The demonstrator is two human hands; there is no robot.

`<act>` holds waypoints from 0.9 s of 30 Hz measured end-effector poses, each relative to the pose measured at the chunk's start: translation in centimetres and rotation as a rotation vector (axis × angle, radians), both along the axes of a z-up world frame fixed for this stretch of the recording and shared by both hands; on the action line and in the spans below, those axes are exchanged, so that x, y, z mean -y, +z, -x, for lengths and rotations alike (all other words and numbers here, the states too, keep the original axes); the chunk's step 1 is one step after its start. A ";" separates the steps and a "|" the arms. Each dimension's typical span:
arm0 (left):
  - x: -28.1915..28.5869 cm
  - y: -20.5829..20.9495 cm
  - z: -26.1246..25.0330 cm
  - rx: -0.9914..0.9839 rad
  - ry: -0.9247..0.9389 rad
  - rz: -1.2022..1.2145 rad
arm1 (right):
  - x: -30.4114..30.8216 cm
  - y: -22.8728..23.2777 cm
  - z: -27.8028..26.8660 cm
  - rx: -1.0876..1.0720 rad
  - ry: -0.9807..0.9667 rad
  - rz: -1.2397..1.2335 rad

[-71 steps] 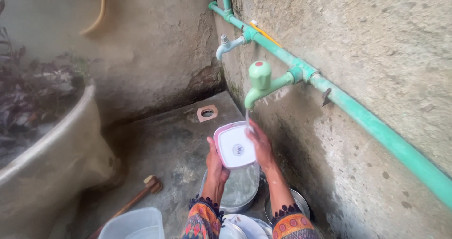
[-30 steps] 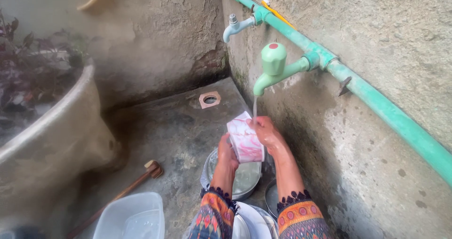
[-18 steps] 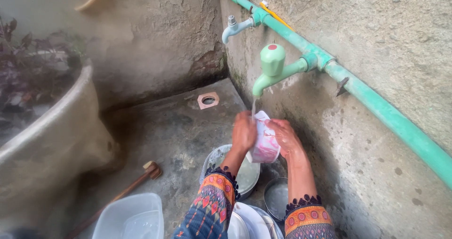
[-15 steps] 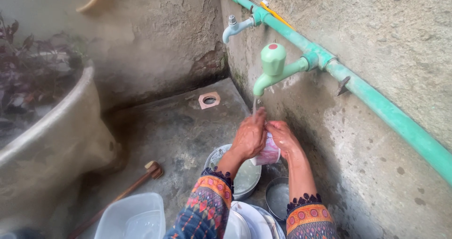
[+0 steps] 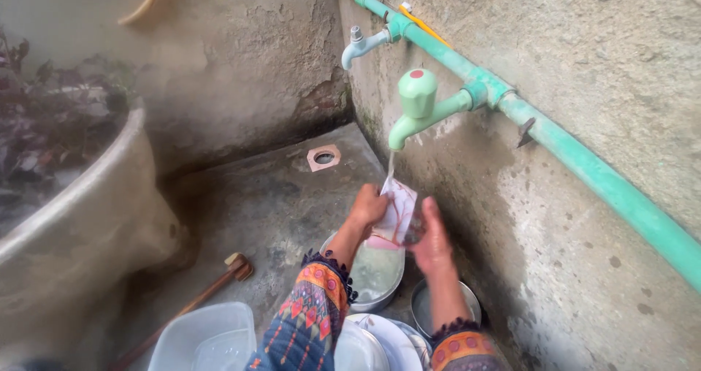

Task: The person washes dishes by hand, scrubbing a bowl, plate, and container with a cloth before rinsing them under a faucet. They place the clean items into a plastic crate and then finish by scrubbing and rinsing a metal bowl.

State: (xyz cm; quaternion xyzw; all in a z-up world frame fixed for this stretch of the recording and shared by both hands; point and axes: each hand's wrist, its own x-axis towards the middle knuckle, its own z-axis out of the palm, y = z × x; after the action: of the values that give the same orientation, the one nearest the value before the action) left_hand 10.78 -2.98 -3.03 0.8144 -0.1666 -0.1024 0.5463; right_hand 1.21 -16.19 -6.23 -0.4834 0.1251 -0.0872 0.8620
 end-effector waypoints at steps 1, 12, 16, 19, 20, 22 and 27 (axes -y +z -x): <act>1.0 -1.0 -0.2 -0.124 0.156 0.162 | -1.2 -0.1 0.1 -0.022 0.104 -0.269; 0.9 1.8 4.9 0.455 -0.106 -0.421 | -2.0 2.7 0.1 -0.022 0.133 -0.507; 3.8 3.8 5.2 0.263 0.306 -0.156 | -4.8 5.9 1.8 0.181 0.115 -0.401; 2.7 6.0 10.0 0.436 0.241 -0.064 | -3.5 3.9 0.0 0.227 0.111 -0.349; 1.4 5.8 10.2 0.436 0.241 -0.064 | -2.8 3.9 -0.4 0.228 0.111 -0.348; -1.1 5.2 10.6 0.690 -0.098 -0.283 | -1.3 3.6 -1.0 0.166 0.102 -0.528; 1.7 2.1 4.6 0.330 0.247 -0.293 | -4.4 3.8 -0.8 0.016 0.150 -0.497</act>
State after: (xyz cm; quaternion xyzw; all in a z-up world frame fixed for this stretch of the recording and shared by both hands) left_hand 6.19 -4.71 -0.97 0.9049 -0.1360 0.0766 0.3961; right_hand 2.01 -11.80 -2.47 -0.2638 0.0995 0.0067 0.9594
